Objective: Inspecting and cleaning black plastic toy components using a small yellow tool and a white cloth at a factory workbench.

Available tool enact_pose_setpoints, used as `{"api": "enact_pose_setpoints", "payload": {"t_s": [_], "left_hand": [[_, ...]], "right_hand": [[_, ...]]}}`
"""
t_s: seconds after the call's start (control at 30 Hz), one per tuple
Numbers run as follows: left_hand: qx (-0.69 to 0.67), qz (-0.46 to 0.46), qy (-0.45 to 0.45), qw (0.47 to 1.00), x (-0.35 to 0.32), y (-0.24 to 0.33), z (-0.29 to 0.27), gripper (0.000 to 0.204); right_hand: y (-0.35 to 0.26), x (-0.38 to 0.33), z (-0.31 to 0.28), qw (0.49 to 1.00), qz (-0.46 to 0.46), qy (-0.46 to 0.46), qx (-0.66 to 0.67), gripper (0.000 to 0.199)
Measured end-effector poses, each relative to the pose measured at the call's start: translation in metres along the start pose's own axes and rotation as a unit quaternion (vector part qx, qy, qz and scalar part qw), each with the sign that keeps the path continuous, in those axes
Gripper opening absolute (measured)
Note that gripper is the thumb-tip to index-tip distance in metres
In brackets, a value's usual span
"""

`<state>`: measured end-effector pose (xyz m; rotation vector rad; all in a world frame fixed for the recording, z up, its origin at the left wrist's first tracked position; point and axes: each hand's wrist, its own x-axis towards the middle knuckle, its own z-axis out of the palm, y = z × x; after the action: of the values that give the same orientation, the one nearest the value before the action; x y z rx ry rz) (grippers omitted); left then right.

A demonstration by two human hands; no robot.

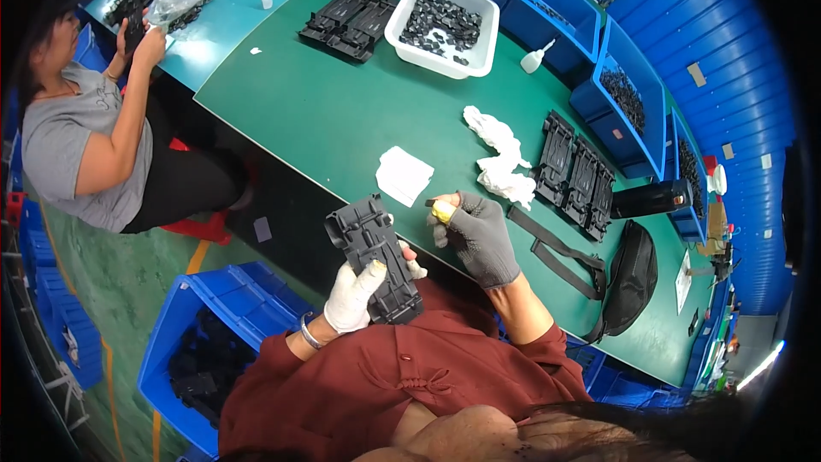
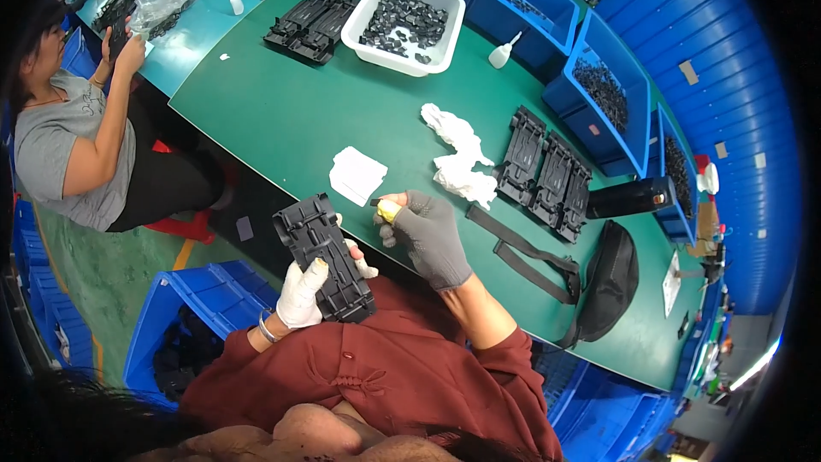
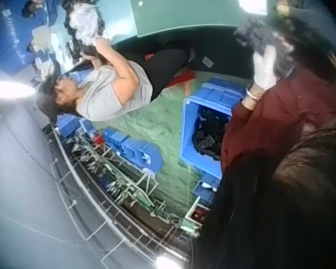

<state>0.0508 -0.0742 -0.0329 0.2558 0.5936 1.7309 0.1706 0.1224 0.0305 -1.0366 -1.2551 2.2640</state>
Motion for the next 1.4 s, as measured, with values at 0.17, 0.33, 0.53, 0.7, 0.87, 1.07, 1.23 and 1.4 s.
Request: {"api": "enact_pose_setpoints", "payload": {"t_s": [0.17, 0.33, 0.53, 0.7, 0.87, 1.07, 1.23, 1.4], "left_hand": [[-0.028, 0.01, 0.012, 1.0, 0.006, 0.005, -0.004, 0.074], [-0.047, 0.008, 0.031, 0.998, 0.008, 0.007, -0.005, 0.05], [-0.052, 0.009, 0.03, 0.998, 0.01, 0.01, -0.012, 0.044], [-0.065, 0.013, 0.01, 0.998, 0.01, 0.01, -0.021, 0.058], [-0.105, 0.023, -0.019, 0.994, 0.01, 0.005, -0.026, 0.097], [-0.102, 0.015, -0.016, 0.995, 0.014, 0.001, -0.031, 0.123], [-0.132, 0.016, 0.01, 0.991, 0.015, -0.002, -0.031, 0.127], [-0.171, 0.003, -0.023, 0.985, 0.017, -0.001, -0.038, 0.123]], "right_hand": [[-0.009, 0.012, 0.002, 0.997, -0.012, 0.005, -0.082, 0.021], [-0.022, 0.032, 0.004, 0.954, -0.079, 0.014, -0.29, 0.017], [-0.027, 0.046, 0.014, 0.787, -0.25, 0.005, -0.563, 0.013], [-0.028, 0.057, 0.023, 0.631, -0.389, -0.002, -0.672, 0.017], [-0.033, 0.057, 0.026, 0.544, -0.445, -0.031, -0.71, 0.019], [-0.036, 0.054, 0.03, 0.457, -0.479, -0.044, -0.748, 0.019], [-0.034, 0.046, 0.03, 0.468, -0.497, -0.038, -0.729, 0.02], [-0.028, 0.035, 0.035, 0.598, -0.476, -0.039, -0.644, 0.028]]}}
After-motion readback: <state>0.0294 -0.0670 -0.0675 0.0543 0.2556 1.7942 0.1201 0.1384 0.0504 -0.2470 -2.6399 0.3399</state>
